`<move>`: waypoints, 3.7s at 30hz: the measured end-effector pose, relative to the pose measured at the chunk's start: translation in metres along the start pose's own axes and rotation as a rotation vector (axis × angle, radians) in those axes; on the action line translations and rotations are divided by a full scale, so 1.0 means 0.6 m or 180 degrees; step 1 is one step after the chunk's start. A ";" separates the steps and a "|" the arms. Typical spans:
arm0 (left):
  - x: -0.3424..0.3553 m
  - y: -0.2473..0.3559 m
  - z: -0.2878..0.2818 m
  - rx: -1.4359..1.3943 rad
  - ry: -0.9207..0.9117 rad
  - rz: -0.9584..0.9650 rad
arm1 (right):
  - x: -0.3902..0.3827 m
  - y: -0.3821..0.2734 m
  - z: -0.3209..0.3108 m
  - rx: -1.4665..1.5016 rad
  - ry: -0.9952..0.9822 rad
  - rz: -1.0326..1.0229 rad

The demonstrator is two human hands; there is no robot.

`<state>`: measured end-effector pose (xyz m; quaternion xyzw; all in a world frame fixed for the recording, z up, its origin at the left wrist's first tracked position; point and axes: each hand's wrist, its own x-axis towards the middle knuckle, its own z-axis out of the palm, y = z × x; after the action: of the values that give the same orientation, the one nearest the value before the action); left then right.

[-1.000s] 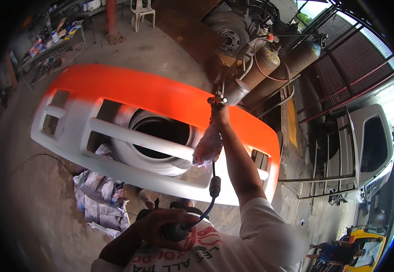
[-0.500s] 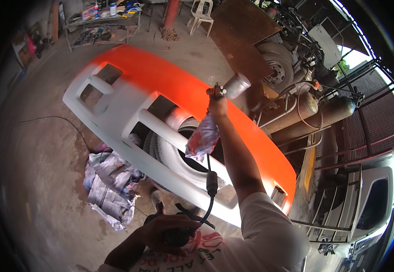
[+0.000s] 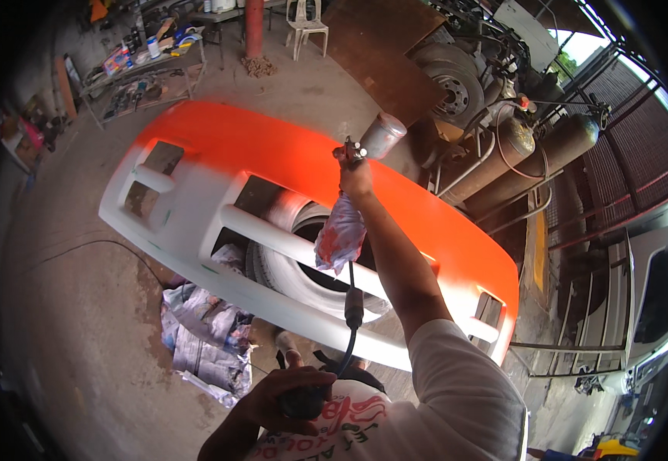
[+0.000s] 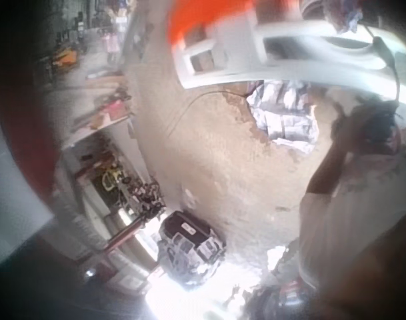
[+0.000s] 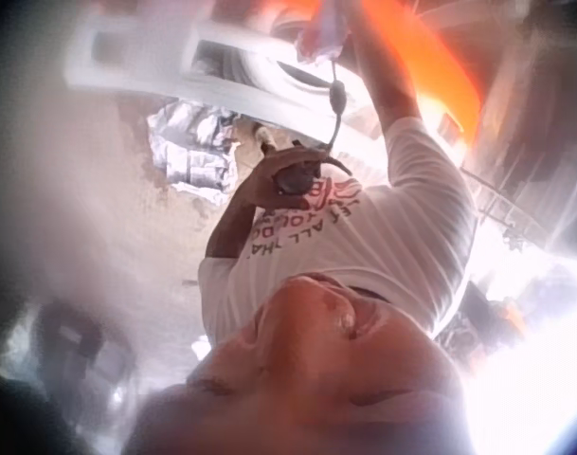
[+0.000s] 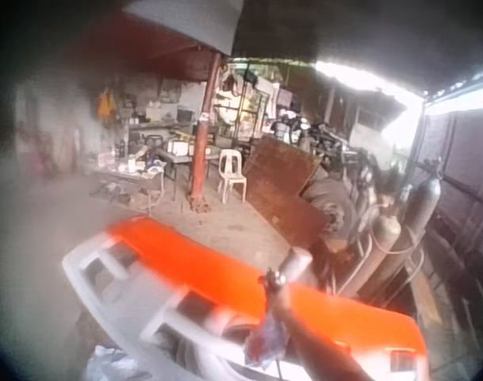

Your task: The person uses a spray gun to apply orange paint to a white car bumper. They move the spray gun in smooth, sweeping motions across the surface, covering the bumper with a consistent coat of paint.

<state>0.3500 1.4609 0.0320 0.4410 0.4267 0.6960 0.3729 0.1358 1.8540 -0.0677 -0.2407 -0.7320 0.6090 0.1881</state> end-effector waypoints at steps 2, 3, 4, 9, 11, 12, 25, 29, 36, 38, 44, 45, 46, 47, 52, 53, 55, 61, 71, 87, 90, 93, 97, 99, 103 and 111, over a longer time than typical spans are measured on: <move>0.035 -0.014 0.018 0.0070 -0.0306 -0.0073 | -0.021 0.043 -0.088 -0.0390 0.0215 -0.0321; 0.056 -0.022 0.029 0.0090 -0.0497 -0.0109 | -0.032 0.068 -0.136 -0.0485 0.0444 -0.0491; 0.072 -0.031 0.043 0.0038 -0.0667 -0.0176 | -0.039 0.102 -0.177 -0.0602 0.0635 -0.0668; 0.165 -0.057 0.141 0.0109 -0.1310 -0.0563 | -0.140 0.104 -0.381 -0.0754 0.0975 0.0086; 0.202 -0.074 0.194 0.0095 -0.1447 -0.0531 | -0.173 0.100 -0.459 -0.0728 0.0992 0.0383; 0.221 -0.084 0.222 0.0074 -0.1527 -0.0515 | -0.186 0.109 -0.506 -0.0765 0.1015 0.0501; 0.408 -0.209 0.546 -0.0093 -0.2066 -0.1984 | -0.384 0.287 -1.049 -0.0995 0.1826 0.0353; 0.443 -0.257 0.616 0.0264 -0.2289 -0.1775 | -0.434 0.278 -1.158 -0.1224 0.1953 0.0939; 0.499 -0.315 0.703 0.0167 -0.2515 -0.2418 | -0.512 0.370 -1.353 -0.1156 0.2446 0.0990; 0.507 -0.330 0.727 0.0126 -0.2538 -0.2657 | -0.528 0.393 -1.402 -0.1120 0.2611 0.1019; 0.511 -0.358 0.753 0.0797 -0.2710 -0.2683 | -0.540 0.474 -1.527 -0.1674 0.3040 0.0976; 0.518 -0.363 0.750 0.0831 -0.2922 -0.2569 | -0.583 0.503 -1.589 -0.1798 0.3318 0.0859; 0.511 -0.366 0.747 0.0925 -0.2871 -0.2572 | -0.566 0.513 -1.569 -0.1945 0.3405 0.0933; 0.504 -0.362 0.744 0.0738 -0.2713 -0.2793 | -0.543 0.510 -1.539 -0.2089 0.3494 0.0973; 0.464 -0.307 0.693 0.0199 -0.1902 -0.2711 | -0.472 0.428 -1.418 -0.1457 0.2645 0.1078; 0.457 -0.296 0.678 0.0052 -0.1800 -0.2554 | -0.462 0.411 -1.388 -0.1397 0.2523 0.0962; 0.440 -0.269 0.644 -0.0227 -0.1563 -0.2235 | -0.434 0.370 -1.314 -0.1326 0.2313 0.0848; 0.370 -0.192 0.510 -0.0069 -0.1770 -0.1835 | -0.339 0.271 -1.077 -0.1068 0.1856 0.0477; 0.213 -0.070 0.226 -0.0032 -0.1480 -0.1401 | -0.187 0.153 -0.645 -0.0760 0.1270 0.0340; 0.015 0.013 -0.041 -0.0554 -0.0619 -0.0790 | 0.041 0.054 -0.052 -0.0752 0.0269 -0.0310; 0.001 0.038 -0.066 -0.0506 -0.0497 -0.0986 | 0.054 0.020 0.032 -0.0665 0.0240 -0.0153; -0.006 0.048 -0.081 -0.0531 -0.0386 -0.1049 | 0.094 0.013 0.085 -0.0567 0.0328 -0.0443; -0.019 0.020 -0.095 -0.0446 -0.0120 -0.0830 | 0.097 -0.038 0.167 0.0138 0.0289 -0.0408; -0.018 0.018 -0.097 -0.0382 -0.0004 -0.0665 | 0.070 -0.075 0.191 0.0744 0.0269 0.0171; 0.019 0.015 -0.096 -0.0479 -0.0266 -0.0583 | 0.071 -0.033 0.083 0.0325 0.0241 0.0012; 0.111 -0.029 -0.020 -0.0814 -0.1104 -0.1323 | -0.002 0.078 -0.225 -0.0428 0.0624 -0.0040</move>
<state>0.3188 1.5235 0.0327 0.4059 0.3466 0.5671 0.6273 0.2190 1.9679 -0.0883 -0.3066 -0.7508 0.5309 0.2460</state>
